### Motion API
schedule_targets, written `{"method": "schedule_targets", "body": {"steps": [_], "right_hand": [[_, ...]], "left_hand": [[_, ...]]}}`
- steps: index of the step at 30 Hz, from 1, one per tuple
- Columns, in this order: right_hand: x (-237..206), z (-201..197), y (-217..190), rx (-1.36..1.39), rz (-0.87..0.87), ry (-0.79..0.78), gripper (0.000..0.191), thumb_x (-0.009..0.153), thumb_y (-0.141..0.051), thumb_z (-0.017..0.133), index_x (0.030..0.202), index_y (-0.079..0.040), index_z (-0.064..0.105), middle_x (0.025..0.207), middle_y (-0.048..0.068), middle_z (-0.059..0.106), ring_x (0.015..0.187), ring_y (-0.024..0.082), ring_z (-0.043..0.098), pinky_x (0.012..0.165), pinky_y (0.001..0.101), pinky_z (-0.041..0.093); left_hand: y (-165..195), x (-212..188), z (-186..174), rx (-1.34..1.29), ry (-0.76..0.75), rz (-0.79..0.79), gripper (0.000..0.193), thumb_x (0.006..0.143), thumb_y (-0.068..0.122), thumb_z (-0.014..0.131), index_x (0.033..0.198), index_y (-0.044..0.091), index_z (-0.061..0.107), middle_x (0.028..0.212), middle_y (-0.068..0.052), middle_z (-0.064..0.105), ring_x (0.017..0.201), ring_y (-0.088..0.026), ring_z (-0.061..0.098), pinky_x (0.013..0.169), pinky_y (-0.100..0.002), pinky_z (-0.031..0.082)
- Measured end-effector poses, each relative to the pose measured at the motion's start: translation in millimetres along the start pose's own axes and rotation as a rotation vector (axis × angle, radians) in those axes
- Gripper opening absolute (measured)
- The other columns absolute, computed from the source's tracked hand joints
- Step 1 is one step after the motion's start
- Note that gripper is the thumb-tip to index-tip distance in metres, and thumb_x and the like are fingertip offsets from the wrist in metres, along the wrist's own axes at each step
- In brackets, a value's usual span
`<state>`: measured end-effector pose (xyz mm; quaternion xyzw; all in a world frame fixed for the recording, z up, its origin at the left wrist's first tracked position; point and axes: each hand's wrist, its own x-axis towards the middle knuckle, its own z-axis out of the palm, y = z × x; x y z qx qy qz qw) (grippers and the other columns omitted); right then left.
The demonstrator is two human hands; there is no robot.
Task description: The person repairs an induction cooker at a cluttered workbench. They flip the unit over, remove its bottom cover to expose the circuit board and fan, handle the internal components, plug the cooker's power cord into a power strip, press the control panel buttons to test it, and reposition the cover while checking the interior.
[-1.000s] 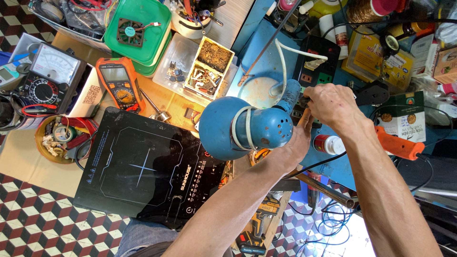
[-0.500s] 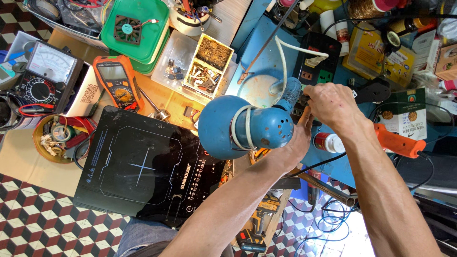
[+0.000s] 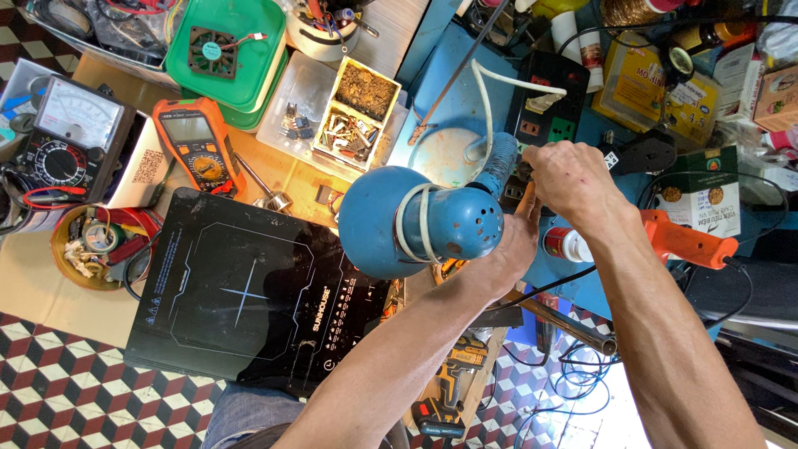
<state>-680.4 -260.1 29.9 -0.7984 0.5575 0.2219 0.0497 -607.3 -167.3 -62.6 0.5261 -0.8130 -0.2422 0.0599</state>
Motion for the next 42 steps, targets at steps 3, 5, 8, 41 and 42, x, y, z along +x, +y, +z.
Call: {"method": "schedule_targets", "body": {"steps": [3,5,8,41,42], "right_hand": [[-0.8,-4.5,0.4,0.025,-0.014,0.019,0.021,0.089,-0.017,0.068,0.108,-0.01,0.074,0.094,0.02,0.074,0.091,0.04,0.071,0.076,0.0512,0.056],[-4.2,-12.2,5.4,0.057,-0.007,0.003,0.024,0.089,-0.021,0.068,0.111,-0.014,0.075,0.097,0.018,0.075,0.094,0.041,0.07,0.078,0.0522,0.056],[-15.1,-26.6,21.3,0.12,0.113,0.102,0.028,0.091,-0.026,0.069,0.118,-0.02,0.076,0.103,0.016,0.075,0.095,0.04,0.071,0.084,0.052,0.055],[-28.0,37.3,49.1,0.477,0.638,-0.119,0.021,0.087,-0.029,0.074,0.1,-0.016,0.084,0.079,0.006,0.079,0.084,0.024,0.076,0.085,0.0381,0.057],[-26.9,38.9,49.0,0.47,0.628,-0.108,0.021,0.087,-0.029,0.075,0.099,-0.014,0.084,0.079,0.006,0.079,0.083,0.024,0.076,0.084,0.038,0.058]], "left_hand": [[0.3,2.5,6.4,-0.002,0.018,0.011,0.086,0.09,0.013,0.059,0.16,-0.009,0.014,0.097,-0.017,0.061,0.063,-0.023,0.072,0.055,-0.042,0.054],[1.0,4.4,9.9,0.014,0.043,0.026,0.083,0.09,0.013,0.059,0.159,-0.009,0.018,0.108,-0.019,0.056,0.064,-0.023,0.072,0.057,-0.042,0.055],[-0.6,6.7,13.9,0.029,0.08,0.037,0.079,0.09,0.013,0.058,0.158,-0.009,0.024,0.125,-0.023,0.049,0.067,-0.023,0.073,0.059,-0.042,0.056],[-39.4,-22.9,-1.7,0.23,-0.054,0.349,0.078,0.084,0.006,0.064,0.152,-0.018,0.034,0.165,-0.037,0.013,0.099,-0.024,0.07,0.06,-0.033,0.054],[-39.6,-25.2,-5.3,0.303,0.023,0.397,0.077,0.08,0.007,0.066,0.148,-0.017,0.039,0.165,-0.037,0.015,0.113,-0.025,0.066,0.06,-0.033,0.054]]}}
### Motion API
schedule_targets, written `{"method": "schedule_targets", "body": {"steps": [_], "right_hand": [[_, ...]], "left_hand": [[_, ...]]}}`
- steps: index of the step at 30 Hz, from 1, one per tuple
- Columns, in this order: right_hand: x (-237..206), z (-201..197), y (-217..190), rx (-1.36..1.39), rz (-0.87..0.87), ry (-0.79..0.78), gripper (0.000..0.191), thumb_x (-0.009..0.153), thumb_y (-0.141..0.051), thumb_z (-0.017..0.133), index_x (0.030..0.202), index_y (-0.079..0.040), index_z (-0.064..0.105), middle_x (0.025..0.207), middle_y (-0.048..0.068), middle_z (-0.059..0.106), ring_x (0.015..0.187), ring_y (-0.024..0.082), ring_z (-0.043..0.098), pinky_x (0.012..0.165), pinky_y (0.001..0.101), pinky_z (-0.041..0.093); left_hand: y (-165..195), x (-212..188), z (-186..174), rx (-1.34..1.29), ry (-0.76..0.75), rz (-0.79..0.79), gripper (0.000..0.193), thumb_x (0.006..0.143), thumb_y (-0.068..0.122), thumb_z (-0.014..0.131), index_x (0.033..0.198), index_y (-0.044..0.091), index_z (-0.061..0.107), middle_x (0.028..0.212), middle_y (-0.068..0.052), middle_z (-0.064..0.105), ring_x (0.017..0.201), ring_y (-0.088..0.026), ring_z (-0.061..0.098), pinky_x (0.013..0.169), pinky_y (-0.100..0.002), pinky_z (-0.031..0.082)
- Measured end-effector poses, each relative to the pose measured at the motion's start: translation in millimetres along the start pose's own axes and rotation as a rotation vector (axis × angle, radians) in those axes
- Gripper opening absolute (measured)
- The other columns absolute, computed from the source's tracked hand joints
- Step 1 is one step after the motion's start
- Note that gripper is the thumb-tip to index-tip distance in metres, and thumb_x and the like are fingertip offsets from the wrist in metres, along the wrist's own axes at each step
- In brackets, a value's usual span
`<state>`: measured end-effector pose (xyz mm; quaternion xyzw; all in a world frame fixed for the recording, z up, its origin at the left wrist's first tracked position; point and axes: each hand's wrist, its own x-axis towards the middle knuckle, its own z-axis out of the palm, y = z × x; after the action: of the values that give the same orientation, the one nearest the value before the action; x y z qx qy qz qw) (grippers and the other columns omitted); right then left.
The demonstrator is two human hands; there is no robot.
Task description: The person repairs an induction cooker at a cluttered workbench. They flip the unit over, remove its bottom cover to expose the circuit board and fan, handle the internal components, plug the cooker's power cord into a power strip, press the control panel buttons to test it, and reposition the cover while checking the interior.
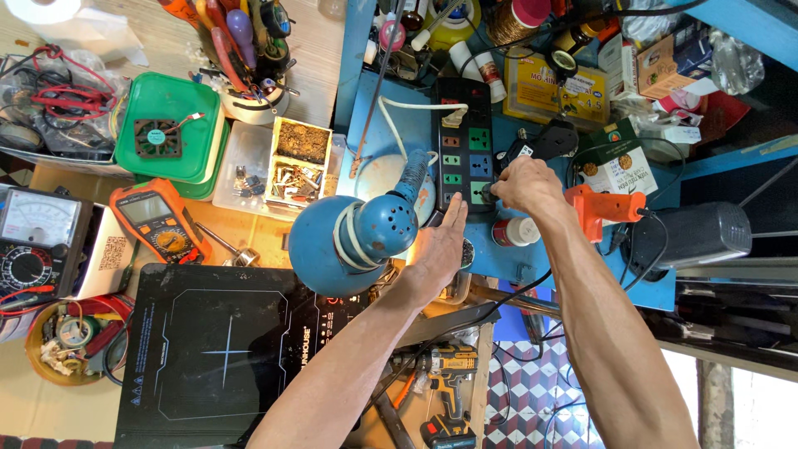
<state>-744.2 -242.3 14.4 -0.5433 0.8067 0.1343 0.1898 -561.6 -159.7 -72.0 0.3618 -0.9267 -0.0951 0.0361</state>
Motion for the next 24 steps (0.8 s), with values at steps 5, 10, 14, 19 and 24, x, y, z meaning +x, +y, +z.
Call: {"method": "schedule_targets", "body": {"steps": [5,10,14,19,24], "right_hand": [[4.0,4.5,1.4,0.003,-0.026,0.008,0.022,0.087,-0.029,0.077,0.096,-0.01,0.084,0.076,0.007,0.078,0.081,0.023,0.076,0.083,0.0377,0.058],[6.1,6.3,-1.1,-0.006,0.01,0.009,0.021,0.087,-0.027,0.077,0.095,-0.009,0.084,0.076,0.007,0.078,0.08,0.023,0.076,0.082,0.0386,0.058],[5.7,9.4,-6.0,0.0,0.017,0.018,0.02,0.085,-0.025,0.077,0.096,-0.009,0.083,0.081,0.011,0.08,0.086,0.027,0.077,0.086,0.0401,0.059],[14.8,25.2,-2.7,-0.023,-0.039,0.161,0.025,0.078,-0.022,0.078,0.099,-0.01,0.081,0.103,0.02,0.074,0.099,0.04,0.07,0.087,0.046,0.057],[62.5,51.1,26.2,-0.262,-0.192,0.12,0.029,0.079,-0.029,0.072,0.094,-0.006,0.08,0.1,0.025,0.074,0.094,0.042,0.072,0.086,0.0494,0.058]], "left_hand": [[0.5,-1.9,-13.9,-0.143,-0.098,-0.089,0.075,0.086,0.004,0.064,0.152,-0.015,0.035,0.164,-0.034,0.011,0.075,-0.023,0.075,0.058,-0.035,0.056],[-0.5,-0.7,-16.5,0.044,-0.112,0.054,0.057,0.081,0.007,0.067,0.132,-0.013,0.054,0.163,-0.035,0.014,0.136,-0.032,0.054,0.056,-0.034,0.059],[-0.7,-3.6,-19.8,0.057,-0.121,0.044,0.058,0.084,0.006,0.066,0.137,-0.013,0.054,0.164,-0.033,0.017,0.13,-0.031,0.055,0.056,-0.034,0.059],[2.1,-20.5,-25.6,0.358,0.121,0.042,0.062,0.086,0.007,0.062,0.145,-0.012,0.058,0.162,-0.033,0.034,0.121,-0.028,0.057,0.059,-0.03,0.057],[7.7,-14.8,-7.7,0.599,0.081,0.051,0.053,0.087,0.013,0.059,0.137,-0.004,0.06,0.152,-0.026,0.044,0.129,-0.033,0.053,0.088,-0.038,0.051]]}}
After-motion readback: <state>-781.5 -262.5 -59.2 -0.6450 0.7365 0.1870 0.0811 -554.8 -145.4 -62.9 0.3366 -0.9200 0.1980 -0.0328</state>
